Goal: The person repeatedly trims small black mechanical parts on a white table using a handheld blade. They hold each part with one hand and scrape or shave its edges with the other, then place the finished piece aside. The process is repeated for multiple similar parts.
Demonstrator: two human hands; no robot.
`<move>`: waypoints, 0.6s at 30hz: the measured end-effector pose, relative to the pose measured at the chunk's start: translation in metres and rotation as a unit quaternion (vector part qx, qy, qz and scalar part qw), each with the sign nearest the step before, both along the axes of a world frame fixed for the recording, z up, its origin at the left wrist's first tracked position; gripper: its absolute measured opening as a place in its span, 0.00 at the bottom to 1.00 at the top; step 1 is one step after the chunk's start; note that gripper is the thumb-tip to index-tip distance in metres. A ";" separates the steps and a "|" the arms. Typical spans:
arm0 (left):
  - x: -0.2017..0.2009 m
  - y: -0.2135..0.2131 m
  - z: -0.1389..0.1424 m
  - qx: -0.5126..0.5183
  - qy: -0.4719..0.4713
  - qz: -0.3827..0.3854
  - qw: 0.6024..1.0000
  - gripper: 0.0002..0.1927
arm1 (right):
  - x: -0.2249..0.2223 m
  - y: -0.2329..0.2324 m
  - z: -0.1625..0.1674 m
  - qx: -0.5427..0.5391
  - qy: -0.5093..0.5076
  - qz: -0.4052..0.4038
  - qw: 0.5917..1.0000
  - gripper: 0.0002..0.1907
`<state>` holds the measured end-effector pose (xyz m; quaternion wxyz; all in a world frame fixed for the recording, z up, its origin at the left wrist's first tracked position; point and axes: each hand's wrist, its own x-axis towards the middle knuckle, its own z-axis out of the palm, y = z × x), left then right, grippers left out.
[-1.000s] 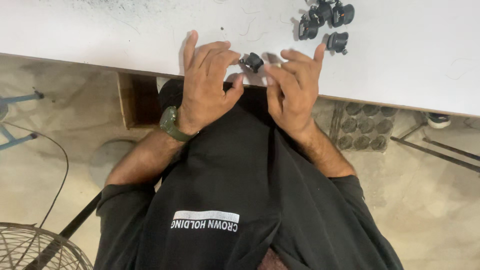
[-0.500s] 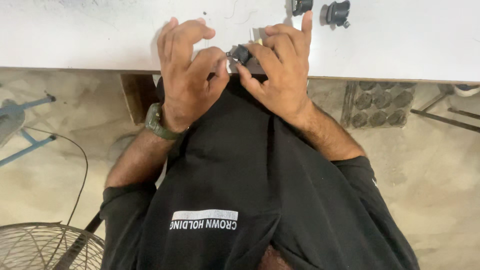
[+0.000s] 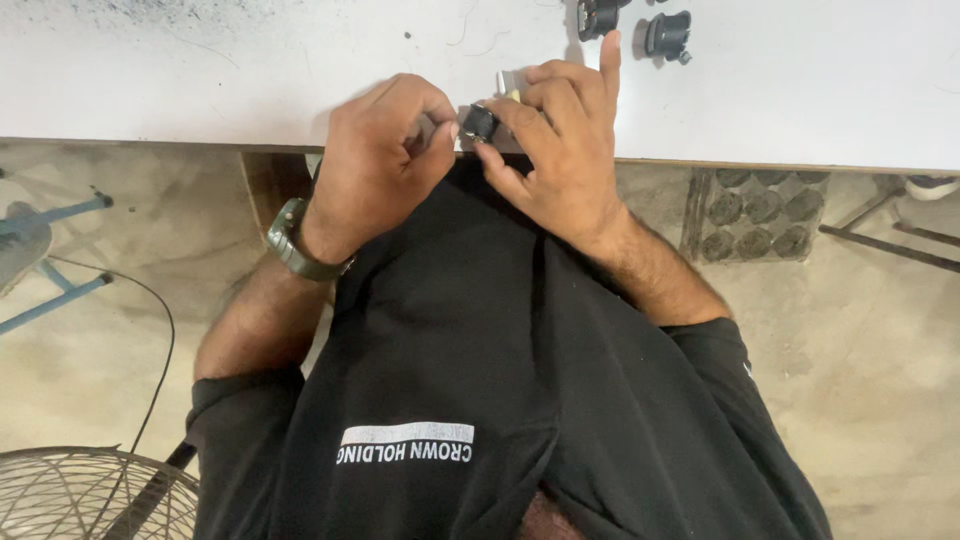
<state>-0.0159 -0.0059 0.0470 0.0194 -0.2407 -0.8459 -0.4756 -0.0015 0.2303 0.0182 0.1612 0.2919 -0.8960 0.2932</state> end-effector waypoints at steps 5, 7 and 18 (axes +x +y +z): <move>0.000 -0.001 -0.001 -0.001 -0.027 -0.012 1.000 0.07 | 0.001 0.000 0.003 -0.001 -0.007 -0.022 1.000 0.21; 0.002 0.003 -0.003 -0.002 -0.023 0.000 1.000 0.08 | 0.003 0.001 0.004 0.012 0.009 -0.024 1.000 0.20; 0.016 0.019 -0.016 0.029 0.023 0.043 0.998 0.10 | 0.030 -0.015 -0.019 -0.122 0.015 0.011 0.992 0.18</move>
